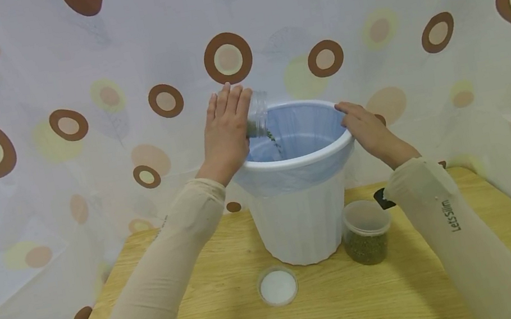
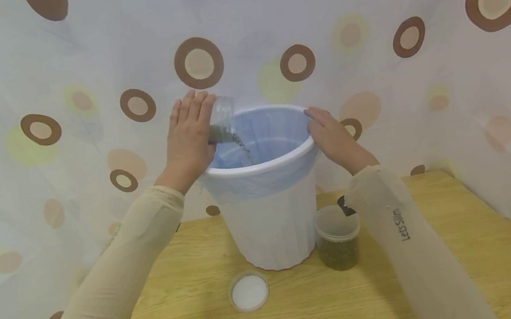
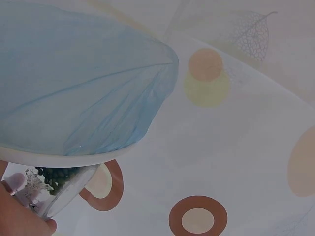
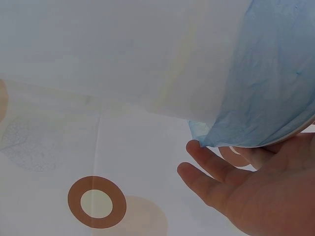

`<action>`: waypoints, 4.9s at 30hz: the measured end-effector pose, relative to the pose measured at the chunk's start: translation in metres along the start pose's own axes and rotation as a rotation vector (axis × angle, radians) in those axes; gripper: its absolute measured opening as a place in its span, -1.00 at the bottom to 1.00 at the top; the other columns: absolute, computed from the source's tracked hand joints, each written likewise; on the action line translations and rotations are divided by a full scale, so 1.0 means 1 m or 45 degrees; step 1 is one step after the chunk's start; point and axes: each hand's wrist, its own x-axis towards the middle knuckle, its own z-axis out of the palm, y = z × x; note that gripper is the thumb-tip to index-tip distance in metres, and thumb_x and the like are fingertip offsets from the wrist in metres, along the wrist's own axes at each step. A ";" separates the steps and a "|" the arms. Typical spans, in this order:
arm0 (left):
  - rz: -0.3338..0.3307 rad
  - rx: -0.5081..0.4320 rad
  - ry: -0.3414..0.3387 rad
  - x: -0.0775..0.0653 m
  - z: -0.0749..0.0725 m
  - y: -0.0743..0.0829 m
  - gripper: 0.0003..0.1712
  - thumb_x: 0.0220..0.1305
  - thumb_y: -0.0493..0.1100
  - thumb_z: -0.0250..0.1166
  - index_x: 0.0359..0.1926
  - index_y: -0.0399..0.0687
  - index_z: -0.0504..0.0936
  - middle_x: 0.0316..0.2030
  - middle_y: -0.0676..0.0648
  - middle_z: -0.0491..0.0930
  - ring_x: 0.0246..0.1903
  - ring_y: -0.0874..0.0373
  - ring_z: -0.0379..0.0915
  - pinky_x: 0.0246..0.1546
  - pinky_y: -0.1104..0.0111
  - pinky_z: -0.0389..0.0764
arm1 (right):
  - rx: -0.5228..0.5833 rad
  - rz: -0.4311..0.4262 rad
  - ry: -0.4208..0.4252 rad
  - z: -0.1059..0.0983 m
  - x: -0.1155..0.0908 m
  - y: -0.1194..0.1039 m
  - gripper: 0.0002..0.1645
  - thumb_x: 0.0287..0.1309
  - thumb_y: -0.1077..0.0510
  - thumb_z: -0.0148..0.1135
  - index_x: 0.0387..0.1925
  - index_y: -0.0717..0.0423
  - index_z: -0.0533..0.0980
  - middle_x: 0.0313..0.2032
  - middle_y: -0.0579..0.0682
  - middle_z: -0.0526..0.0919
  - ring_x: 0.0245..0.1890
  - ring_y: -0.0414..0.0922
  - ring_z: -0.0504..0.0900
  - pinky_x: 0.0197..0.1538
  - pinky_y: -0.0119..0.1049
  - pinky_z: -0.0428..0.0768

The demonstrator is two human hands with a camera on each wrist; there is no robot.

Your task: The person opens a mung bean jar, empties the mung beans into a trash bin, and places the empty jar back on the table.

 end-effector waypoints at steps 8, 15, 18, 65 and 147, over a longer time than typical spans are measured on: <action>0.017 0.011 0.012 0.000 0.002 -0.001 -0.15 0.10 -0.41 0.26 0.39 -0.10 0.12 0.39 -0.14 0.14 0.46 -0.04 -0.19 0.43 0.18 -0.28 | 0.008 -0.013 0.017 0.001 -0.001 -0.001 -0.29 0.34 0.08 -0.42 0.48 0.21 -0.07 0.49 0.18 -0.16 0.47 0.17 -0.21 0.41 0.15 -0.14; 0.023 0.008 0.017 0.001 0.002 0.000 -0.19 0.12 -0.44 0.19 0.39 -0.10 0.13 0.39 -0.14 0.15 0.46 -0.03 -0.19 0.43 0.18 -0.28 | 0.019 -0.019 0.016 0.000 -0.001 0.000 -0.28 0.34 0.08 -0.43 0.49 0.19 -0.08 0.50 0.16 -0.16 0.47 0.16 -0.22 0.41 0.16 -0.14; 0.023 0.012 0.015 0.001 0.001 0.000 -0.20 0.13 -0.43 0.19 0.39 -0.09 0.13 0.39 -0.13 0.15 0.46 -0.04 -0.19 0.43 0.17 -0.28 | 0.017 -0.017 0.016 0.000 -0.001 0.000 -0.28 0.34 0.07 -0.43 0.49 0.18 -0.09 0.50 0.16 -0.16 0.48 0.15 -0.22 0.41 0.16 -0.14; 0.032 0.088 -0.073 0.002 -0.001 0.002 -0.16 0.10 -0.53 0.14 0.39 -0.06 0.12 0.40 -0.13 0.12 0.47 -0.04 -0.27 0.43 0.18 -0.37 | 0.000 0.008 0.011 0.002 0.001 0.000 -0.28 0.35 0.06 -0.46 0.50 0.16 -0.11 0.50 0.15 -0.19 0.47 0.17 -0.21 0.39 0.20 -0.11; 0.257 0.236 -0.158 0.008 -0.004 0.007 -0.26 0.27 -0.50 0.09 0.40 0.04 0.16 0.41 -0.07 0.11 0.47 -0.04 -0.25 0.42 0.09 -0.33 | 0.011 0.005 0.030 0.001 0.000 0.000 -0.29 0.34 0.08 -0.44 0.49 0.18 -0.07 0.50 0.14 -0.15 0.48 0.14 -0.23 0.41 0.15 -0.14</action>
